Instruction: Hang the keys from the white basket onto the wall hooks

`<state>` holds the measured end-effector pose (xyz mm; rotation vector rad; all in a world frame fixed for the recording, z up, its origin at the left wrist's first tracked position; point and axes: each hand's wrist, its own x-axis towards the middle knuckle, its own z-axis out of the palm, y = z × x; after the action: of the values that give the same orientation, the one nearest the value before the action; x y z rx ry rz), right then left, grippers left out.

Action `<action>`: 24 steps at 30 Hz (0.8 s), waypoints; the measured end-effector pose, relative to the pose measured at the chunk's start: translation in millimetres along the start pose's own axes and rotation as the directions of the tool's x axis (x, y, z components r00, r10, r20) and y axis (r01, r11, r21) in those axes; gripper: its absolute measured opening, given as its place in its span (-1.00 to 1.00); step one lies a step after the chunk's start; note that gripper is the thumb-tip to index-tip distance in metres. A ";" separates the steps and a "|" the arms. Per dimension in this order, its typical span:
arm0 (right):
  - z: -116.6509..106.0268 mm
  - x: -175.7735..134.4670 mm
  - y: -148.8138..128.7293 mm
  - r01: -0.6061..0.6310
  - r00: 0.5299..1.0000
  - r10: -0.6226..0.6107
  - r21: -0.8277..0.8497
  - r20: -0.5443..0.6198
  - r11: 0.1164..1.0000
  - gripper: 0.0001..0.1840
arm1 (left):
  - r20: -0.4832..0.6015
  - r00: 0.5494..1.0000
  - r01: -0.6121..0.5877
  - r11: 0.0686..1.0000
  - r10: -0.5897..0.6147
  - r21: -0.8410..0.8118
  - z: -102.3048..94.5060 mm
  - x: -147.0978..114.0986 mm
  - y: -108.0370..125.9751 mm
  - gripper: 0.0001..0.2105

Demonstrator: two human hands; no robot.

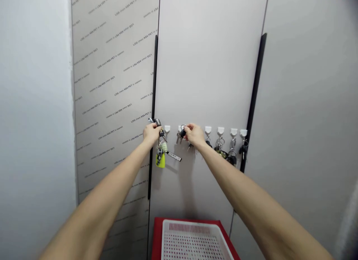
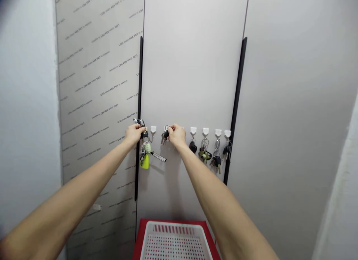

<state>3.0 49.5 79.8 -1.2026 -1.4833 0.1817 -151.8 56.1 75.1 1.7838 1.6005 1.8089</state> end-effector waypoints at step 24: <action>-12.6 -208.7 156.9 0.045 0.848 0.207 -0.456 0.488 0.889 -0.76 | 0.696 0.709 0.157 0.988 -0.115 0.003 83.1 -217.3 -79.0 -0.84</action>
<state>62.2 -38.6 -159.1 -1.6917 -2.0315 0.2465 -67.1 -19.3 -142.9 1.9192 1.2906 0.9001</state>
